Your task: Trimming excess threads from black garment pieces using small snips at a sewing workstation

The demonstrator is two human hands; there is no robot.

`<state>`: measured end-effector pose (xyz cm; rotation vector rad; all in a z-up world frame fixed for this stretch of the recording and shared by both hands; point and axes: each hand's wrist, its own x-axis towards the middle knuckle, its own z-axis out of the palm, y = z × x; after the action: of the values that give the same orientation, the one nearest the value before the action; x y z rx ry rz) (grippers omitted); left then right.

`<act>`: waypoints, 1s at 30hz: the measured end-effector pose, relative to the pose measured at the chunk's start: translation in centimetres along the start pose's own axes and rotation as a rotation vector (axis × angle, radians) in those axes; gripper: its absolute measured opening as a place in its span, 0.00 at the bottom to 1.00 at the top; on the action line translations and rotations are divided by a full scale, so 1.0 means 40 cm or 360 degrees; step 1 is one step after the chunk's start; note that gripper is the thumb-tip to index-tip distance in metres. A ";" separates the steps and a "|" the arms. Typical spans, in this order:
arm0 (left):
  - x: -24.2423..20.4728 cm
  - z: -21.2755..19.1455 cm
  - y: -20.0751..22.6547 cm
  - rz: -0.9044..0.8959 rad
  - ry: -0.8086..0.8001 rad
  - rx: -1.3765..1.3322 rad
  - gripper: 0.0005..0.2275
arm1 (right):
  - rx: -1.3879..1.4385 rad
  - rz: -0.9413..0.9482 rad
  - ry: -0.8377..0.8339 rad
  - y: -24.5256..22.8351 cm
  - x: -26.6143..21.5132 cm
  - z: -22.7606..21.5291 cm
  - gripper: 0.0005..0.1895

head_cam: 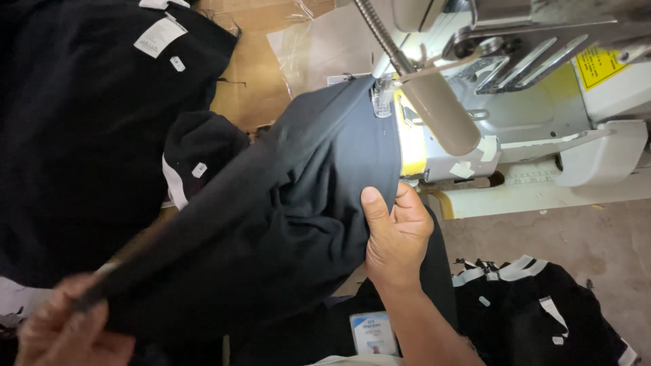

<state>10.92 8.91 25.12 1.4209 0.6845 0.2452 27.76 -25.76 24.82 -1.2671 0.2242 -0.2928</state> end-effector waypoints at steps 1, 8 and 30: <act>0.004 -0.048 -0.057 -0.0006 -0.0020 0.0167 0.15 | -0.0012 0.0010 0.0012 0.000 0.000 0.000 0.11; -0.002 -0.227 -0.469 0.0498 -0.0413 0.0025 0.22 | -0.0068 -0.0006 0.0018 0.001 -0.005 0.003 0.10; -0.138 0.526 0.074 0.1924 -0.0625 0.1170 0.15 | -0.0272 -0.0311 -0.0078 -0.012 -0.002 -0.020 0.15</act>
<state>19.24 -10.90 29.54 2.3807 -0.5627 0.6625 27.40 -26.57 25.05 -1.4670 0.0844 -0.4164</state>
